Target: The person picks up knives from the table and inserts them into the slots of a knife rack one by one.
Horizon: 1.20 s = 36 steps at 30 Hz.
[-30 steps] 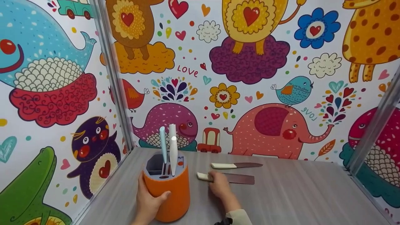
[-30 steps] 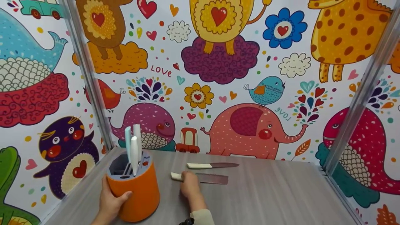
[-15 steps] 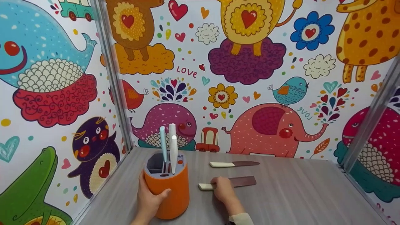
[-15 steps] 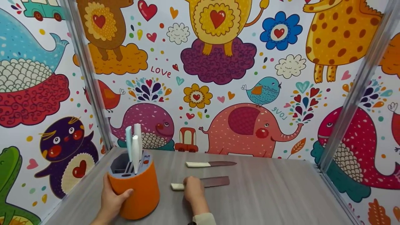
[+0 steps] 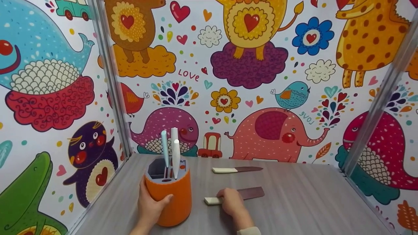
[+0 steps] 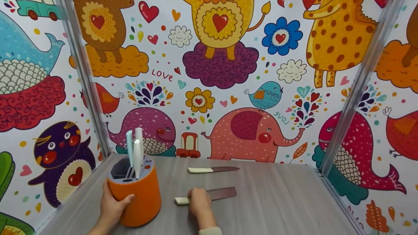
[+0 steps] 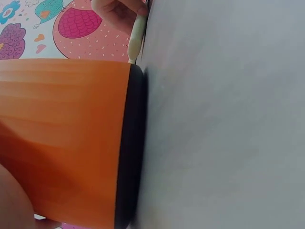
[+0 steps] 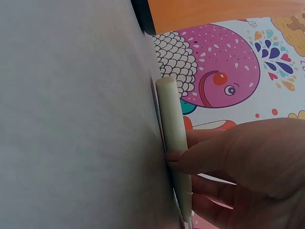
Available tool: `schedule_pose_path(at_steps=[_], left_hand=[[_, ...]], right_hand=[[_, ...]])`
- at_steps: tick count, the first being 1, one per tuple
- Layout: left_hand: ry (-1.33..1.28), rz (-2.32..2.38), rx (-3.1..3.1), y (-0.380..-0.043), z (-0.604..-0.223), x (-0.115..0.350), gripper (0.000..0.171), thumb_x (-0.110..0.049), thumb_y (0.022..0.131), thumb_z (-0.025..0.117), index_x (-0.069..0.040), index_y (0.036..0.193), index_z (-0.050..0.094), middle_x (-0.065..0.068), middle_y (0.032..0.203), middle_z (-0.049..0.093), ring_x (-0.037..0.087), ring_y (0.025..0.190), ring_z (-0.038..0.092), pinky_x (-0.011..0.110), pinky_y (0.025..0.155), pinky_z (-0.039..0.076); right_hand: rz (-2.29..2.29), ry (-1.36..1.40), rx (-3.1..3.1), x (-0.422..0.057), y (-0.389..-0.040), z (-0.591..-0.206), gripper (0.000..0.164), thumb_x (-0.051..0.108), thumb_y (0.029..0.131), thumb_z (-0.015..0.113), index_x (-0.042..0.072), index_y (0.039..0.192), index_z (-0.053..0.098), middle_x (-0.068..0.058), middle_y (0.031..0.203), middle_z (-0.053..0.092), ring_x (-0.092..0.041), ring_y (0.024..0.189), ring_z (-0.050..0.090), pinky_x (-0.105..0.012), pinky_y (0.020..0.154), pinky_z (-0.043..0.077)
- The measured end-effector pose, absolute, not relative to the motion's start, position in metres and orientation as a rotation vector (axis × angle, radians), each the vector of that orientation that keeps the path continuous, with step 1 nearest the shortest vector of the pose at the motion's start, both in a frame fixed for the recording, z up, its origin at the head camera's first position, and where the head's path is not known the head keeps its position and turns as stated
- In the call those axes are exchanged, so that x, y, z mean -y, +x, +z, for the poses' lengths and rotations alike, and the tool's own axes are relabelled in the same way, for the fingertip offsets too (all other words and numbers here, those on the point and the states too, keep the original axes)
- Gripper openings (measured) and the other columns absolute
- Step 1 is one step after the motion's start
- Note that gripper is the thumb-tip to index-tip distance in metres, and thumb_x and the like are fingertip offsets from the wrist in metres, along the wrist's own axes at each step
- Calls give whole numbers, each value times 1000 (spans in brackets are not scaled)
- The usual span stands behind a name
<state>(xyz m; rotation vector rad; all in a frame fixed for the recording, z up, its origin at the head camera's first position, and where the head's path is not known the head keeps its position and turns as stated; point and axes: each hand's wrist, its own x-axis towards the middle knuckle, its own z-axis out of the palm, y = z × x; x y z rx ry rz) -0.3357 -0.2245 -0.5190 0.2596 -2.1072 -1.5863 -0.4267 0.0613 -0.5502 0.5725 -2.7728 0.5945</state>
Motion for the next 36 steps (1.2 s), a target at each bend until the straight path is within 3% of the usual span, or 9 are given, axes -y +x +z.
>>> schedule_pose_path(at_steps=[11,14,19,28,36], left_hand=[[299,-1577,2126,-336,-519,223,127,-50,67,88,-23,158,4,12,159,28,33,135,40,58,119,26],[297,-1585,2126,-336,-519,223,127,-49,67,89,-22,158,4,12,159,27,33,135,39,58,119,26],[278,-1575,2117,-336,-519,224,125,-50,68,88,-24,158,5,10,159,27,32,136,39,57,120,26],[265,-1553,2114,-336,-518,227,124,-51,68,87,-26,158,5,10,160,27,31,135,39,58,119,26],[288,-1554,2122,-337,-521,225,127,-51,66,88,-24,159,5,11,160,27,32,136,39,58,119,25]], right_hand=[[676,683,2822,-68,-431,-541,19,-3,81,68,6,95,76,-3,84,73,-18,78,69,-38,69,57],[760,834,2882,-75,-431,-536,22,-6,78,67,6,95,76,-2,87,74,-14,80,68,-36,70,57],[916,1029,3062,-85,-426,-522,30,-9,69,71,11,91,77,2,82,71,-8,70,58,-29,64,52],[711,1054,3048,-74,-417,-519,27,-9,71,72,14,83,76,8,70,65,-3,60,49,-22,55,45],[575,980,3022,-70,-417,-527,19,-6,77,71,11,86,74,5,75,67,-5,65,53,-27,62,50]])
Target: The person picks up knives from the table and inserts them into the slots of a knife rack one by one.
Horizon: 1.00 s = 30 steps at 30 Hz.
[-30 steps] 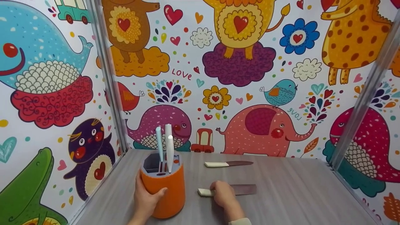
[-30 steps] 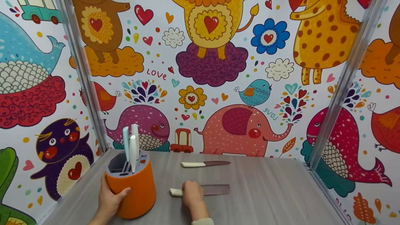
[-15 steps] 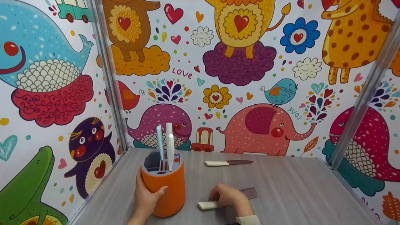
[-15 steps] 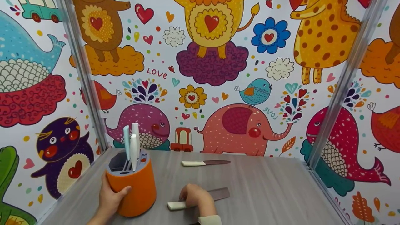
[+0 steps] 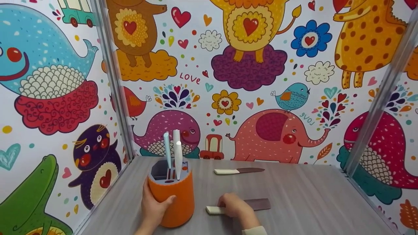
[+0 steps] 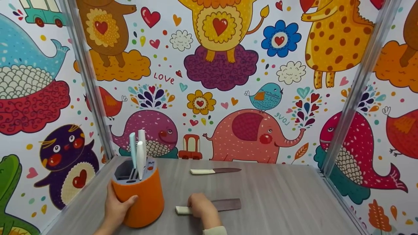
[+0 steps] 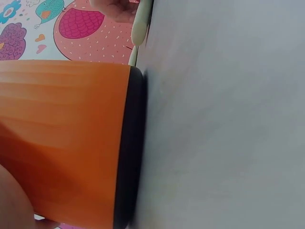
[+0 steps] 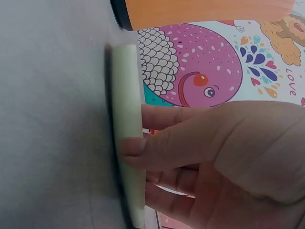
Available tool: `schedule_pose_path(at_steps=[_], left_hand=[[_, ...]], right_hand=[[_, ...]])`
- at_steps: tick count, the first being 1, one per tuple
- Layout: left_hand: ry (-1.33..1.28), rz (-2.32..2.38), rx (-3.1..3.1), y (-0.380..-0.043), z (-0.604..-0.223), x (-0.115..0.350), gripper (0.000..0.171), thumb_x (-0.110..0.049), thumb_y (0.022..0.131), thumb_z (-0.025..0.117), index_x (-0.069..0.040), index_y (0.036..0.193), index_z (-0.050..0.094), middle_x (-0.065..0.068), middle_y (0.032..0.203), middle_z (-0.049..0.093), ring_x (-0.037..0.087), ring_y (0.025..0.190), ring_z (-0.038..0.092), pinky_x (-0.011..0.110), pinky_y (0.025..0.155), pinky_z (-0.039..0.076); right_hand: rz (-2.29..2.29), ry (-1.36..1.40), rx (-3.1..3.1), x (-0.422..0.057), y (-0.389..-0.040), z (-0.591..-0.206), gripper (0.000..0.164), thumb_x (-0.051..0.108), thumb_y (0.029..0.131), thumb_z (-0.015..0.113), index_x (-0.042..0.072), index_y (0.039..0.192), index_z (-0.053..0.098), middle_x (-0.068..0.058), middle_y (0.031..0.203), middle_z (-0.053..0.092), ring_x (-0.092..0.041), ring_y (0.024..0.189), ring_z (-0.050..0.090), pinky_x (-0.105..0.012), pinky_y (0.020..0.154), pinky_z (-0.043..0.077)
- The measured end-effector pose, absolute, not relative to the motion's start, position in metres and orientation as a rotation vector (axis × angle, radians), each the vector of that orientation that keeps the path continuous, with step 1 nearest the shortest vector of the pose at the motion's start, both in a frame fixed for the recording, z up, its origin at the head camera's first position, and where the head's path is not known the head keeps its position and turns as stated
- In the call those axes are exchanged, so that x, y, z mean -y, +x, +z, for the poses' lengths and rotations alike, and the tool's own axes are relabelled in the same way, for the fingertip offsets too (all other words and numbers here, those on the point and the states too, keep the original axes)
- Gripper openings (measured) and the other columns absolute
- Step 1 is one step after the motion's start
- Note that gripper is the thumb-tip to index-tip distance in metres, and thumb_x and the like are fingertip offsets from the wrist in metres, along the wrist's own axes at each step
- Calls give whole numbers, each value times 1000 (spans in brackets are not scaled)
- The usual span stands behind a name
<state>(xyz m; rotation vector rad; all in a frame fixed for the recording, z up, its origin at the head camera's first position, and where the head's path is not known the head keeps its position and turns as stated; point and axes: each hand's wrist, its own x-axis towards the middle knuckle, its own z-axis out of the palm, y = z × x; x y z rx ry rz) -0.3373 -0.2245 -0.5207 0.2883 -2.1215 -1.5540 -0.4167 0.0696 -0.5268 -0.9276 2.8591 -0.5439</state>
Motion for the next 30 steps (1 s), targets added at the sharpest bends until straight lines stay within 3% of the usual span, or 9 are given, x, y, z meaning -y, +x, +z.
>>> schedule_pose_path(at_steps=[7,16,30], left_hand=[[310,-1572,2131,-334,-524,225,127,-49,68,88,-21,159,3,14,159,26,34,136,37,60,119,23],[323,-1581,2161,-334,-521,226,131,-56,66,86,-23,159,0,13,161,23,34,138,36,59,119,24],[268,-1513,2107,-337,-521,224,124,-51,68,87,-22,159,7,12,160,27,32,136,39,58,119,25]], right_hand=[[-503,-958,-2962,-72,-421,-528,13,-4,83,68,6,90,71,0,80,65,-11,73,59,-32,68,53],[-876,-985,-2905,-81,-419,-490,21,-1,87,68,3,107,67,-3,96,65,-14,86,61,-38,76,55],[-1426,-1008,-2751,-104,-408,-453,30,8,91,69,15,119,64,-1,107,63,-17,98,62,-35,86,58]])
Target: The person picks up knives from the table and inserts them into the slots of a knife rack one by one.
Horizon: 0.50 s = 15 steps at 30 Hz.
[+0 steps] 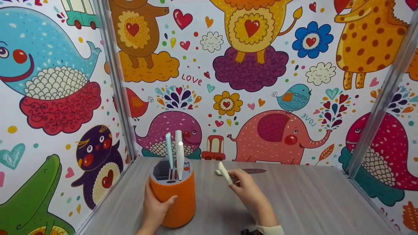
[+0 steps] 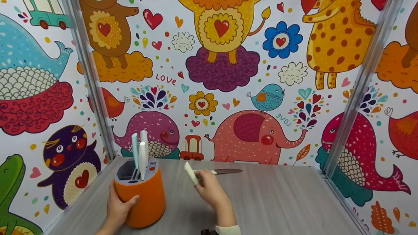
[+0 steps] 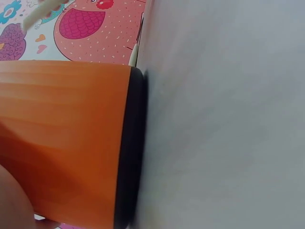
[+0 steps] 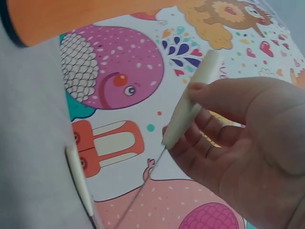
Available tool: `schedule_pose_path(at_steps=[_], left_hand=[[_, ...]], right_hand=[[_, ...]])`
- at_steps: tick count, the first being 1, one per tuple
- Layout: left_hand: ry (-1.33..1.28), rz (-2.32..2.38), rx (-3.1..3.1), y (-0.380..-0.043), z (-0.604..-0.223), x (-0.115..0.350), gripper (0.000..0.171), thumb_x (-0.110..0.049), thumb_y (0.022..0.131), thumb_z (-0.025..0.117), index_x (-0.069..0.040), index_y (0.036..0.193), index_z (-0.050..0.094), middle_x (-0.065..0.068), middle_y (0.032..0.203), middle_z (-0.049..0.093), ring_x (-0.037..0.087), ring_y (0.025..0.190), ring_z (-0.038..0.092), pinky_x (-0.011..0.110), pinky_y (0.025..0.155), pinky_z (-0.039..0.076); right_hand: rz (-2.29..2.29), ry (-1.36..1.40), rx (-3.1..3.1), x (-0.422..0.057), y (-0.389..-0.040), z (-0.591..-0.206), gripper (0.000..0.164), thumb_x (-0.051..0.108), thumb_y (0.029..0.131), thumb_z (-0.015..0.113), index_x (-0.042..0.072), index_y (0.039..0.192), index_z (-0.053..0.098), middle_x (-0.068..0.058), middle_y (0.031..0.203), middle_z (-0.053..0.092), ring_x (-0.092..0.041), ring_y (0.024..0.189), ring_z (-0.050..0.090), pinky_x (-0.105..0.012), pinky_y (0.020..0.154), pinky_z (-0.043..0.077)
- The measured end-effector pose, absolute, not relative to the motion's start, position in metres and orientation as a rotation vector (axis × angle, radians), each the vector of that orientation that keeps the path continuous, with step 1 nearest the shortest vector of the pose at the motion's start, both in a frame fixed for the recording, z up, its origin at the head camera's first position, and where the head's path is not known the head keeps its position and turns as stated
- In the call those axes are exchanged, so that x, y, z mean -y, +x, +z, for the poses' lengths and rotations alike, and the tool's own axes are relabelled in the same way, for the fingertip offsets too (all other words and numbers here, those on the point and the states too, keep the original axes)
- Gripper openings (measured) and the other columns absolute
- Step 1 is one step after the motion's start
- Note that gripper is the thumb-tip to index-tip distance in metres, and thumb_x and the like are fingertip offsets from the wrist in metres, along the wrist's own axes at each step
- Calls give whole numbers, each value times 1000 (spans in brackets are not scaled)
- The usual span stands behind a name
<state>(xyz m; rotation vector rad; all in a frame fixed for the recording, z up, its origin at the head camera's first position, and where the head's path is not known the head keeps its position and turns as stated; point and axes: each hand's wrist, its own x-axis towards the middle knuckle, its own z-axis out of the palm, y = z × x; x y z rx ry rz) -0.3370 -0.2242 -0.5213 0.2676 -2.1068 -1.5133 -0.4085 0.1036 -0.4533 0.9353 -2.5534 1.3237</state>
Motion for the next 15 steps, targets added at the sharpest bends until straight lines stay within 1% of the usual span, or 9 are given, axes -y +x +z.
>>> schedule_pose_path(at_steps=[2,5,10,12,15], left_hand=[[259,-1510,2093,-337,-523,224,123,-49,68,88,-21,158,8,12,159,29,32,135,40,59,119,26],[251,-1508,2078,-338,-524,225,122,-46,68,89,-20,158,10,12,158,31,32,134,41,59,118,27],[249,-1496,2088,-336,-524,225,120,-48,70,87,-19,158,10,12,159,29,32,135,40,59,119,26],[241,-1462,2077,-334,-523,223,115,-47,74,85,-17,157,11,13,158,29,32,135,39,59,119,26],[217,-1352,2033,-328,-520,219,101,-43,81,79,-11,155,17,15,154,32,32,134,39,61,117,28]], right_hand=[[1367,953,2486,-104,-405,-450,31,7,91,69,16,120,63,-1,108,64,-17,99,63,-32,86,58],[1433,985,2394,-102,-402,-447,32,6,91,69,14,121,63,-4,110,66,-17,100,64,-28,85,58],[1642,1006,2308,-97,-400,-445,32,4,91,67,7,123,61,-12,111,66,-21,101,65,-26,85,58],[1722,1015,2269,-94,-400,-445,33,4,92,67,3,124,60,-15,113,66,-27,103,64,-26,86,57],[1818,1028,2212,-89,-398,-446,34,5,92,68,1,124,59,-17,115,65,-35,106,64,-26,86,57]])
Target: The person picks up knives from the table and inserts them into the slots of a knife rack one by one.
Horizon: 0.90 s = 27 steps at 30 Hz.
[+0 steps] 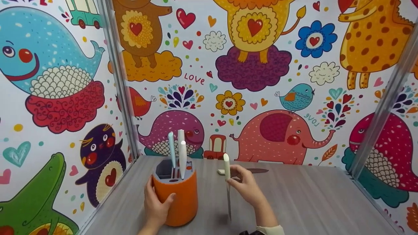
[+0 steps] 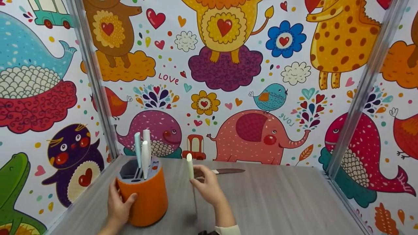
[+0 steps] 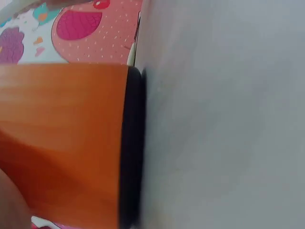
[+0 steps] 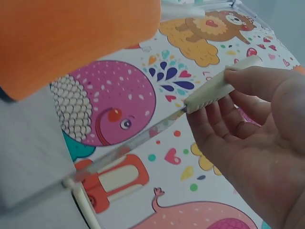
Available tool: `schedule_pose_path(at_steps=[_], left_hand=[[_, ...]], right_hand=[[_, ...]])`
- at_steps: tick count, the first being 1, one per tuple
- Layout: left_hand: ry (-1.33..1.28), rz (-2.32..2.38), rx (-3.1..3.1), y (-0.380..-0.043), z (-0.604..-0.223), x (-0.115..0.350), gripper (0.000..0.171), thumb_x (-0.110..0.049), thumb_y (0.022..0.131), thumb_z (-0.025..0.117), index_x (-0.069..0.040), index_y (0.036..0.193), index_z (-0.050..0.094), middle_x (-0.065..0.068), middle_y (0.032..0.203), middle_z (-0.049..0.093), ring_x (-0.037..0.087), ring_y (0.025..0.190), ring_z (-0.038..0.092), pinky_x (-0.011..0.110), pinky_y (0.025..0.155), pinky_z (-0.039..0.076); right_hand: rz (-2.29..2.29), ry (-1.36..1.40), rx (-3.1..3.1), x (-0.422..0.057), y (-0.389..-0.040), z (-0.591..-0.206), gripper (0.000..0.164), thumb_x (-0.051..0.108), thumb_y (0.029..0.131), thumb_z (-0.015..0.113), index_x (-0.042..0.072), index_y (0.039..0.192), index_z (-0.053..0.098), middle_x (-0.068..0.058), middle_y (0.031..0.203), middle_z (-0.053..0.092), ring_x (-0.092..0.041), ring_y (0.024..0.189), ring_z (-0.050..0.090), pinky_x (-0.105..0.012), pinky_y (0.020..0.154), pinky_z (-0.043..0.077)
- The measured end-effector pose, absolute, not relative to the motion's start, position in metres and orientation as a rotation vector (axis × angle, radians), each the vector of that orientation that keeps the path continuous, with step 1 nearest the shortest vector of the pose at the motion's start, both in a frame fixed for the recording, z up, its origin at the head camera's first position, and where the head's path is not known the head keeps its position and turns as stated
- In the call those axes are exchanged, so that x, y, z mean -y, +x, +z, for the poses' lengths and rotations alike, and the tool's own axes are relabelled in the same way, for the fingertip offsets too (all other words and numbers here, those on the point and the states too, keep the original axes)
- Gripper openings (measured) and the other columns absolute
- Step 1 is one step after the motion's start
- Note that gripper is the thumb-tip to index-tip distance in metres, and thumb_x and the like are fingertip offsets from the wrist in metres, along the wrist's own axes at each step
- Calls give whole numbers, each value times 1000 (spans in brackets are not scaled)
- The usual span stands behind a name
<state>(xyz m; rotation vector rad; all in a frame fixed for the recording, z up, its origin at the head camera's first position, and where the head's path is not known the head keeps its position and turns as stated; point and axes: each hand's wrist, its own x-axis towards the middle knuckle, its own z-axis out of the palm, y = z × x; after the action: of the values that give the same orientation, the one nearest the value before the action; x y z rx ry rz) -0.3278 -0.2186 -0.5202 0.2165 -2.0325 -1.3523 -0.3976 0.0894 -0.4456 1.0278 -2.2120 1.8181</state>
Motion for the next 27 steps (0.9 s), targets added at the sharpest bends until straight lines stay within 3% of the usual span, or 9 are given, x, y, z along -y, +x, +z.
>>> schedule_pose_path(at_steps=[5,9,19,23,25,27], left_hand=[[168,-1182,1921,-318,-508,208,82,-31,86,72,-4,150,27,20,145,38,34,130,42,64,111,34],[205,-1136,1901,-315,-497,204,73,-30,90,70,-2,146,32,20,142,41,35,129,44,63,110,36],[141,-1005,1841,-298,-471,189,72,-21,83,78,-3,142,40,15,148,43,29,132,45,59,110,38],[62,-1002,1820,-285,-457,182,71,-16,82,79,-3,142,42,13,148,44,26,133,46,31,117,36],[17,-1034,1820,-278,-451,179,70,-13,83,78,-4,143,41,11,147,45,23,132,47,15,113,33],[-28,-1067,1828,-271,-447,176,70,-11,84,78,-6,143,41,10,146,47,19,132,49,7,108,31]], right_hand=[[1905,1076,2142,-78,-391,-445,35,10,92,69,1,124,59,-18,116,66,-39,106,64,-28,87,58],[1900,1091,2134,-67,-387,-444,37,13,92,69,1,125,59,-16,117,66,-37,104,65,-30,89,58],[1975,1113,2141,-45,-373,-438,35,10,90,71,4,123,61,-23,120,64,-37,105,64,-29,89,58],[1983,1147,2115,-36,-366,-439,34,9,90,71,2,122,61,-22,119,65,-37,105,65,-30,90,58],[1988,1150,2099,-31,-361,-439,35,9,90,71,0,122,61,-20,118,65,-36,104,65,-30,89,58],[2002,1146,2083,-26,-356,-439,34,10,90,71,1,122,61,-18,118,66,-35,103,66,-30,89,58]])
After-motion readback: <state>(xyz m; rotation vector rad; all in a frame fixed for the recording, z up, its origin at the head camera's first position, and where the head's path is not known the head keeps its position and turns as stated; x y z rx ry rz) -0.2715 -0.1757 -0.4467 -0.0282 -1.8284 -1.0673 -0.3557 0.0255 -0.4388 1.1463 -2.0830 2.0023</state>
